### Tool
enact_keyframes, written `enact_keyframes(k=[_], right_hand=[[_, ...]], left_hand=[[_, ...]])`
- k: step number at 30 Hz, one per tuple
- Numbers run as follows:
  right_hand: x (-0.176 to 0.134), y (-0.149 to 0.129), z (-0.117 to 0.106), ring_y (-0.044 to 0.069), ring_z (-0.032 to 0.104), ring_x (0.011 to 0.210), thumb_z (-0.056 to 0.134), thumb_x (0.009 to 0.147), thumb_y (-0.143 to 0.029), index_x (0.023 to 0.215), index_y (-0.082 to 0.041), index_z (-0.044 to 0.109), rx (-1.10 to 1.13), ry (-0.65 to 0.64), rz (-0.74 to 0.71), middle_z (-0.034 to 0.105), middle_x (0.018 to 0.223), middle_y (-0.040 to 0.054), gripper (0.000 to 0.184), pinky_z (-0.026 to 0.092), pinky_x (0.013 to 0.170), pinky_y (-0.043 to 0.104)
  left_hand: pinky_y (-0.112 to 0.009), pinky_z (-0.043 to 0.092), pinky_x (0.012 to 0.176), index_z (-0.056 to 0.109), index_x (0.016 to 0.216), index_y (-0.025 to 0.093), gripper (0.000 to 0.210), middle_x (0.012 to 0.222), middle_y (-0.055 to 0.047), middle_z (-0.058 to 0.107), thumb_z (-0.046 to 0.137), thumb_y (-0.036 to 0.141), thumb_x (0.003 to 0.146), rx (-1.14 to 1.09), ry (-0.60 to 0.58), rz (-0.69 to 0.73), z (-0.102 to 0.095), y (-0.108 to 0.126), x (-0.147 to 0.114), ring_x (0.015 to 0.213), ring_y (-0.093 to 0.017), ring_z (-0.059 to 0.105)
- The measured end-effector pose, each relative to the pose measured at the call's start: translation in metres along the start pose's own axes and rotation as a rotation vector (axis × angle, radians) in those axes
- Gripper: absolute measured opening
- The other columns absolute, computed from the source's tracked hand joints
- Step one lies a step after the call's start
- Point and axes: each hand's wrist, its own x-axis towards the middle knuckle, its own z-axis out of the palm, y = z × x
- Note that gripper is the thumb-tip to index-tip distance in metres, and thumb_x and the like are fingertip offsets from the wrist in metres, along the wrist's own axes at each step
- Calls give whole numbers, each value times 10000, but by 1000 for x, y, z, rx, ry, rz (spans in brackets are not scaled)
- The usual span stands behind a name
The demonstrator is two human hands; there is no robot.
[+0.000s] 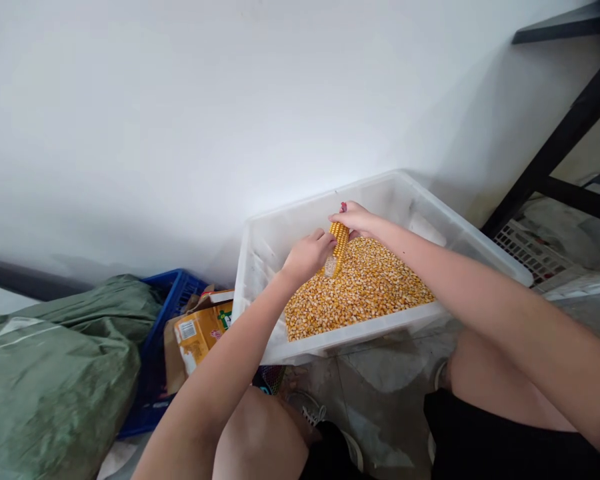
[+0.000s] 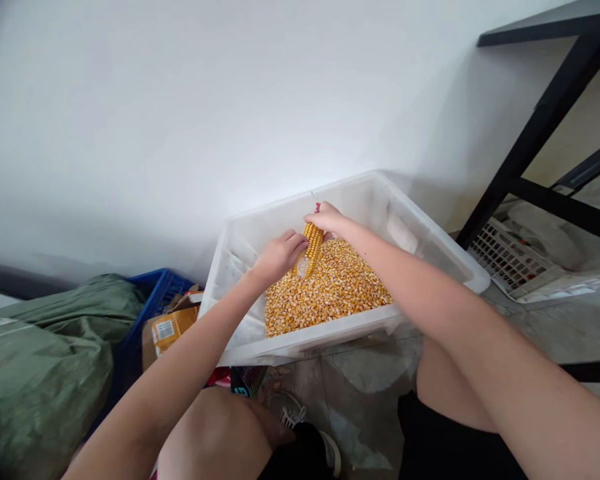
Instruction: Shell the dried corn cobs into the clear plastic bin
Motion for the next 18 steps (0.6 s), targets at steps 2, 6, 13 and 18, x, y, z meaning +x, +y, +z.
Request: enact_keyframes(k=[2, 6, 13, 18], right_hand=[[0, 1, -3, 166, 567, 597, 699, 724, -238, 861, -204, 414, -6, 7, 18, 508, 698, -8, 317, 539, 491, 341], [0, 2, -4, 165, 557, 582, 704, 714, -231, 850, -200, 423, -32, 23, 13, 501, 685, -6, 314, 527, 478, 332], [7, 4, 6, 163, 553, 630, 720, 671, -239, 885, -215, 412, -37, 111, -8, 496, 755, 1, 375, 527, 481, 311], [12, 9, 4, 176, 561, 711, 700, 678, -276, 918, -212, 423, -104, 212, -58, 545, 893, 53, 372, 500, 485, 262]], left_hand=[[-294, 469, 768, 584, 1127, 196, 281, 991, -65, 584, 395, 309, 952, -53, 23, 48, -1, -3, -1, 833, -171, 606], [-297, 461, 745, 648, 1066, 215, 253, 919, -51, 600, 452, 283, 921, -17, 0, 107, -2, -7, -1, 832, -181, 595], [-314, 432, 667, 577, 985, 160, 252, 952, -85, 598, 339, 238, 965, 196, -51, 100, -3, -2, 2, 852, -211, 576], [-310, 422, 667, 528, 1022, 164, 275, 958, -87, 611, 297, 309, 983, 81, -2, -75, -7, 1, 1, 795, -199, 587]])
